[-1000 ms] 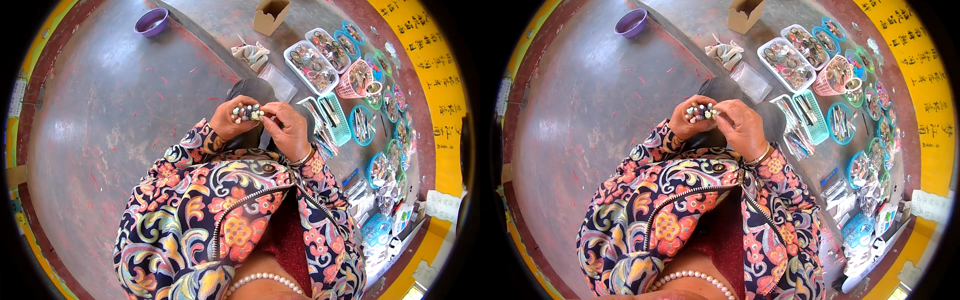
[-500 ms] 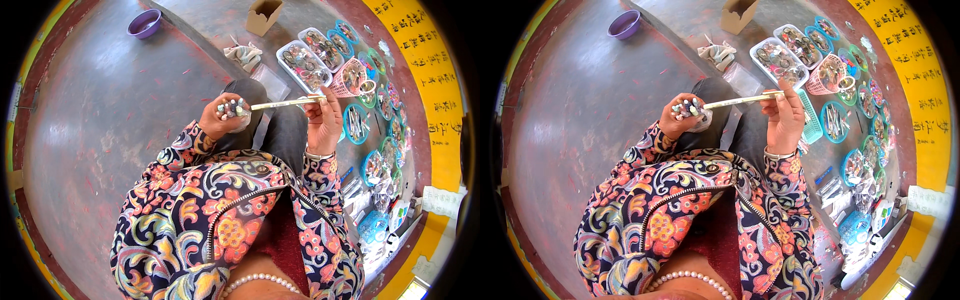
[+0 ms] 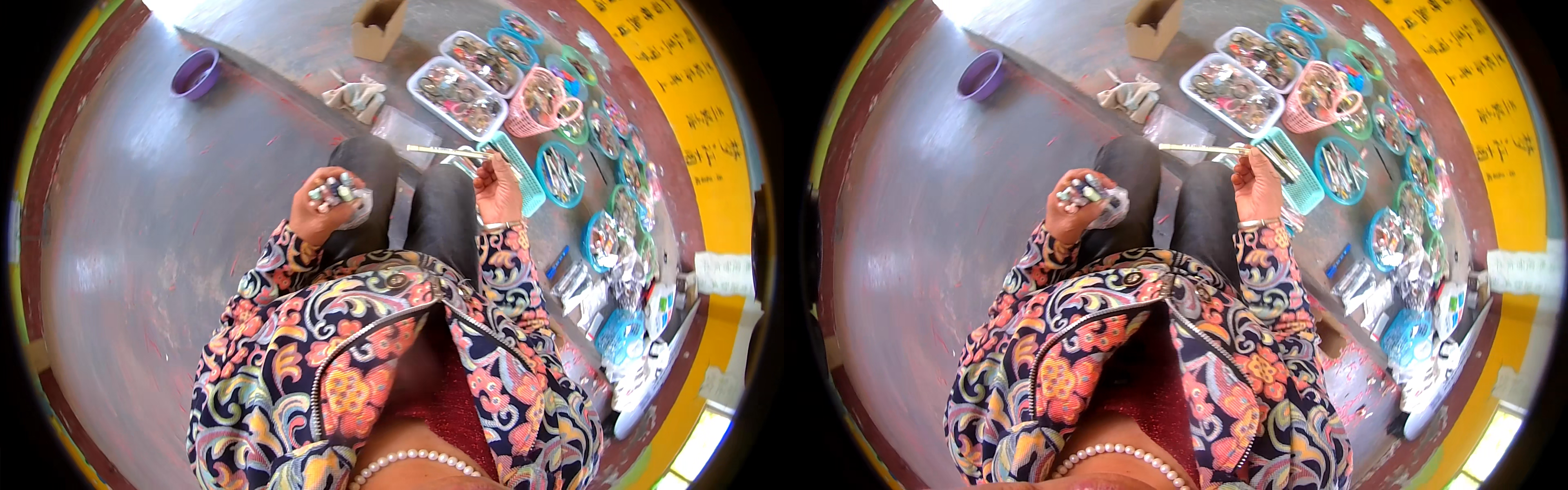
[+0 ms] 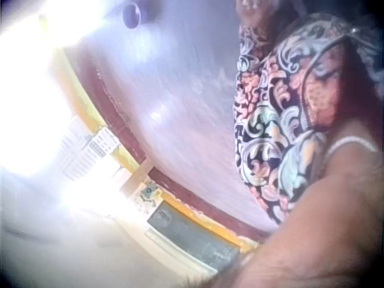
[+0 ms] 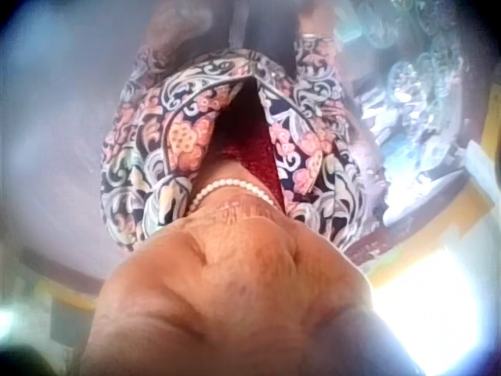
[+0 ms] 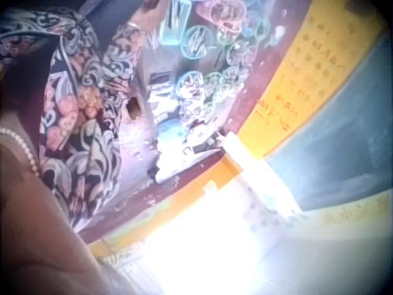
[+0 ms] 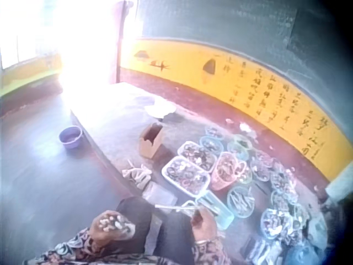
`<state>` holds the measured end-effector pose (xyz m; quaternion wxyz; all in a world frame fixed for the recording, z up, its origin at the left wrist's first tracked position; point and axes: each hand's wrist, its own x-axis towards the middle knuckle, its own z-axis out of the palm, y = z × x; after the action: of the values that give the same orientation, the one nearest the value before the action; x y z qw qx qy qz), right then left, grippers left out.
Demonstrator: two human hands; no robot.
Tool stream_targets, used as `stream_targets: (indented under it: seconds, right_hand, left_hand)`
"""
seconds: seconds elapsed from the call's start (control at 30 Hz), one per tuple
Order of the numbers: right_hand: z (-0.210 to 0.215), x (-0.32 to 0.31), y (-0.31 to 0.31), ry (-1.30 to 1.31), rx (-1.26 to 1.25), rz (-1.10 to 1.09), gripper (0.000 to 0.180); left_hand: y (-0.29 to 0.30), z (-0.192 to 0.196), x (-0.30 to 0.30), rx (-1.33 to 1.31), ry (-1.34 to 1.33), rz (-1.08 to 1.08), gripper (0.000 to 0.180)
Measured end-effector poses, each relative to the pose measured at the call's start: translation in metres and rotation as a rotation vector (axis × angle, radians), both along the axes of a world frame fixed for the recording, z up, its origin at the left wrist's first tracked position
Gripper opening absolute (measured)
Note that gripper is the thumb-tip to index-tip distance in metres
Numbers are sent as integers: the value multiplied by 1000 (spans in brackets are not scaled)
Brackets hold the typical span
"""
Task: The person sits on the floor and organizes craft supplies. They pick up small cylindrical items from a container, place them into a plastic bag, and then put the bag into a basket. They also handle small sticks and other items from various containers.
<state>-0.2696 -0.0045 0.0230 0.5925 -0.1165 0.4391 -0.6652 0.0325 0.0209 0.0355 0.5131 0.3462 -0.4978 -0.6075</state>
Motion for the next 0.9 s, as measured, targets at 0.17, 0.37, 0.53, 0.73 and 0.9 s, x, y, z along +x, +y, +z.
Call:
stream_targets:
  seconds: [0.17,0.37,0.53,0.73,0.9]
  right_hand:
    - [-76,-90,12,-33,111,-263,14]
    - [-160,-178,51,-38,398,-512,15]
    - [-179,-210,32,-51,411,-512,15]
    - [-182,-253,-30,28,429,-428,8]
    - [-180,-261,-40,338,578,-155,9]
  left_hand:
    - [-2,14,-7,-17,-67,22,32]
    - [-3,22,-10,20,-101,16,31]
    - [-1,27,-6,11,-127,16,33]
    - [-5,28,-12,4,-117,8,35]
    - [-11,28,-10,-163,-325,75,30]
